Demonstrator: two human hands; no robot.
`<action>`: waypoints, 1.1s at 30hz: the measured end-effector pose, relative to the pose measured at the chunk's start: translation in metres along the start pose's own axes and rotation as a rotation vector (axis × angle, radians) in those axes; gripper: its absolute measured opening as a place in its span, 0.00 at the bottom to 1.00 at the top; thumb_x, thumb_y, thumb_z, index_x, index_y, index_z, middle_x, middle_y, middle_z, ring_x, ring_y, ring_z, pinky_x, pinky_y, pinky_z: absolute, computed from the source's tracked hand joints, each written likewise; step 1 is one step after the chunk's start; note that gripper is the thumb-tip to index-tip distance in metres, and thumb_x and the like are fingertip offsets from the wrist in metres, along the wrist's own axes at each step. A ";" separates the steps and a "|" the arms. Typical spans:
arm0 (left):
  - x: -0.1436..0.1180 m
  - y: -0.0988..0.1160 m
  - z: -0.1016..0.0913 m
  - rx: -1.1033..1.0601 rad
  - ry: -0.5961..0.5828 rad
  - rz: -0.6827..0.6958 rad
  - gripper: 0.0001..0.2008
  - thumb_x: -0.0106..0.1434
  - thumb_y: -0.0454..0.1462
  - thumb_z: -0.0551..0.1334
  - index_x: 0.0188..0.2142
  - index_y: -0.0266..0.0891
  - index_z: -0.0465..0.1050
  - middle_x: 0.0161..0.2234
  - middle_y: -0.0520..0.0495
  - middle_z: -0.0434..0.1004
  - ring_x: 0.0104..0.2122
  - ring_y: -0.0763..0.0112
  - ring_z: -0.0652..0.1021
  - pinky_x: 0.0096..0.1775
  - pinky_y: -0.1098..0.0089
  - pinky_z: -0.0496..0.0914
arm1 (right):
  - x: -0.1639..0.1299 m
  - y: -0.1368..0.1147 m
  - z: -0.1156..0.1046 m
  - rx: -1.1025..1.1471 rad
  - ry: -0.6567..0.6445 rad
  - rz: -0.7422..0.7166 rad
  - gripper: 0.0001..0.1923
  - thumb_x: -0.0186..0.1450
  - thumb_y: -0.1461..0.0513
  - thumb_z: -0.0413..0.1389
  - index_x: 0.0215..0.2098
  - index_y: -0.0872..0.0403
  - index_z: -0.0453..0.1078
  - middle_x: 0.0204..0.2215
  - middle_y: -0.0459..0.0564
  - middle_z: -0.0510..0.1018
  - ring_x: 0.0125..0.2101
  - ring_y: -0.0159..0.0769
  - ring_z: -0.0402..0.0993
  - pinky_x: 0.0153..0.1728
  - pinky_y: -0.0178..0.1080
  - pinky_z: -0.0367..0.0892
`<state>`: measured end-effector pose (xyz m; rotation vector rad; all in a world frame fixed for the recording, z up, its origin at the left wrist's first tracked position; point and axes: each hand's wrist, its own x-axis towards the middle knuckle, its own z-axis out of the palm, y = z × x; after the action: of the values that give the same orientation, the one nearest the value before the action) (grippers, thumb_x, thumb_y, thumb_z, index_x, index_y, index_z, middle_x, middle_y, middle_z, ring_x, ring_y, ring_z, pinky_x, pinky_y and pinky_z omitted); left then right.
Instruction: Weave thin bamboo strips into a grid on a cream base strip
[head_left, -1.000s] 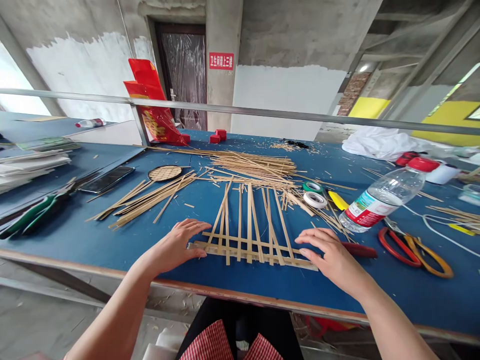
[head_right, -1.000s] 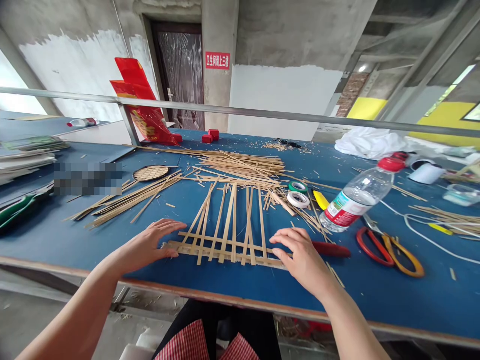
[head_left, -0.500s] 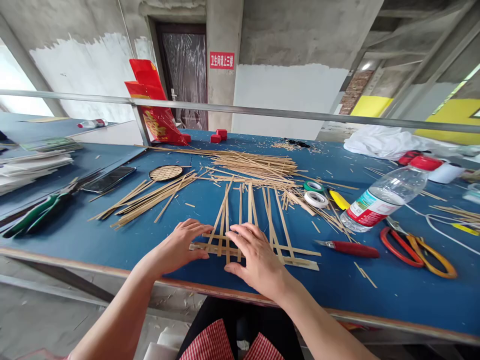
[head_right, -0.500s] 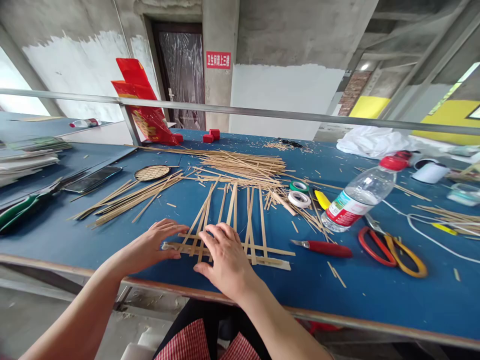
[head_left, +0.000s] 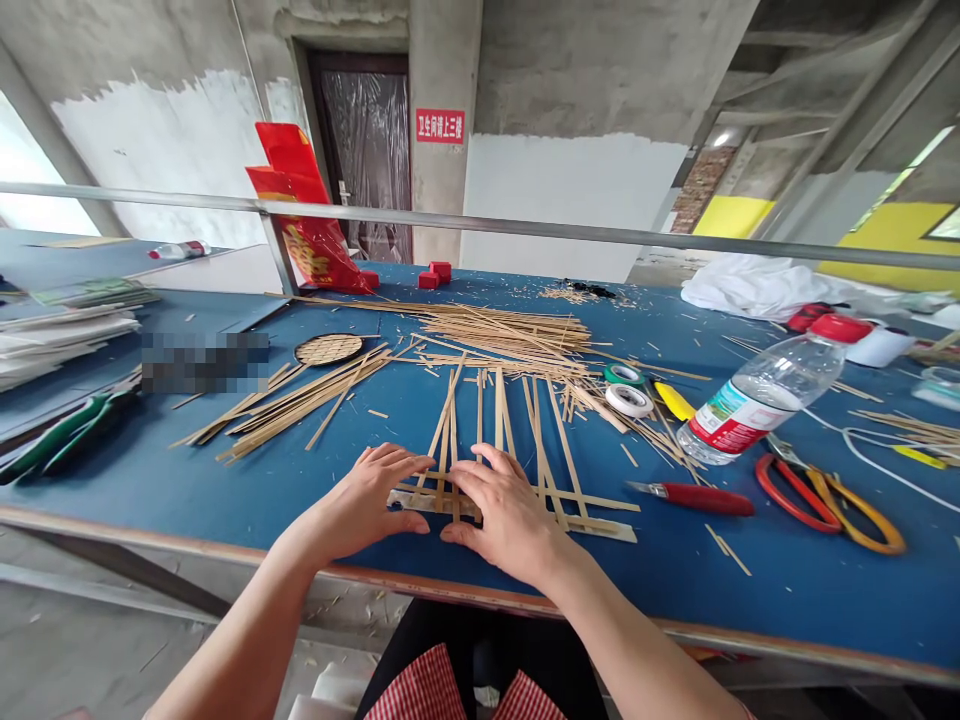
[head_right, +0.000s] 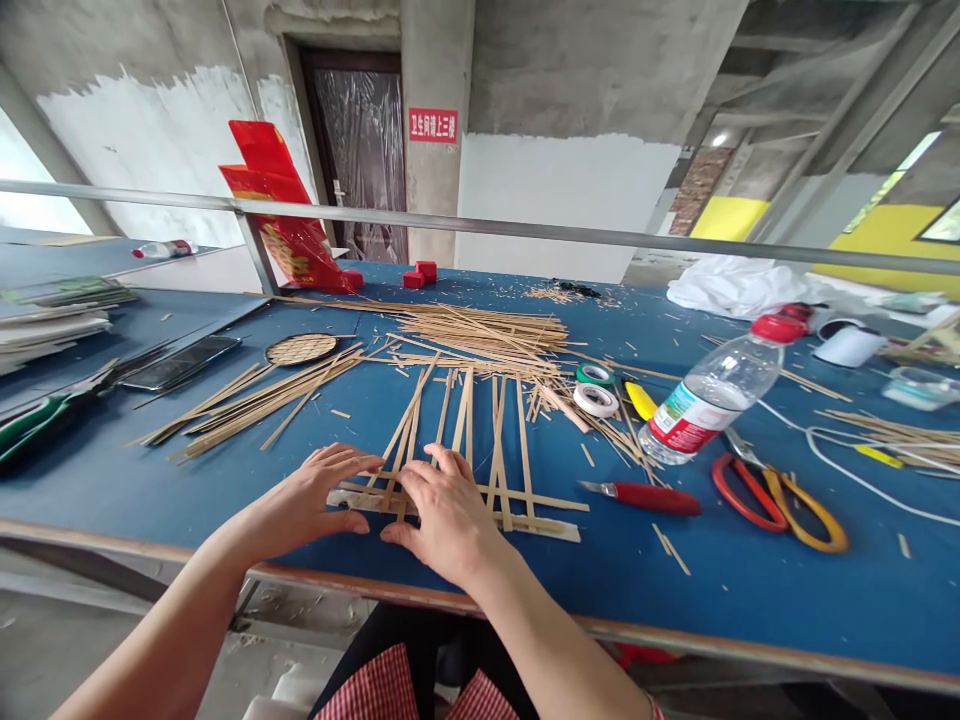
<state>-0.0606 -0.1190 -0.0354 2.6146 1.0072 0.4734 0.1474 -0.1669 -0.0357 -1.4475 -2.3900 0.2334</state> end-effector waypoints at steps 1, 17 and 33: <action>0.001 0.001 0.000 0.001 -0.010 -0.009 0.29 0.53 0.50 0.61 0.52 0.43 0.61 0.49 0.45 0.68 0.50 0.61 0.65 0.51 0.58 0.57 | 0.000 0.000 0.000 0.007 0.003 0.005 0.26 0.57 0.50 0.54 0.50 0.53 0.64 0.48 0.49 0.69 0.56 0.46 0.49 0.53 0.47 0.53; 0.008 0.003 0.001 0.008 -0.087 -0.066 0.32 0.52 0.49 0.62 0.55 0.47 0.56 0.53 0.46 0.63 0.53 0.59 0.62 0.53 0.54 0.53 | 0.002 0.000 0.001 -0.021 -0.050 0.025 0.34 0.58 0.50 0.52 0.58 0.55 0.52 0.54 0.57 0.62 0.57 0.46 0.47 0.54 0.47 0.50; -0.005 0.001 0.012 0.025 0.101 -0.077 0.32 0.52 0.52 0.60 0.54 0.43 0.59 0.52 0.43 0.65 0.51 0.57 0.65 0.52 0.56 0.58 | 0.054 0.004 -0.032 0.005 -0.217 0.076 0.26 0.62 0.65 0.42 0.59 0.57 0.49 0.51 0.55 0.66 0.57 0.41 0.49 0.53 0.46 0.51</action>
<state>-0.0587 -0.1251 -0.0464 2.5852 1.1477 0.5832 0.1398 -0.1181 0.0038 -1.5845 -2.5013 0.4354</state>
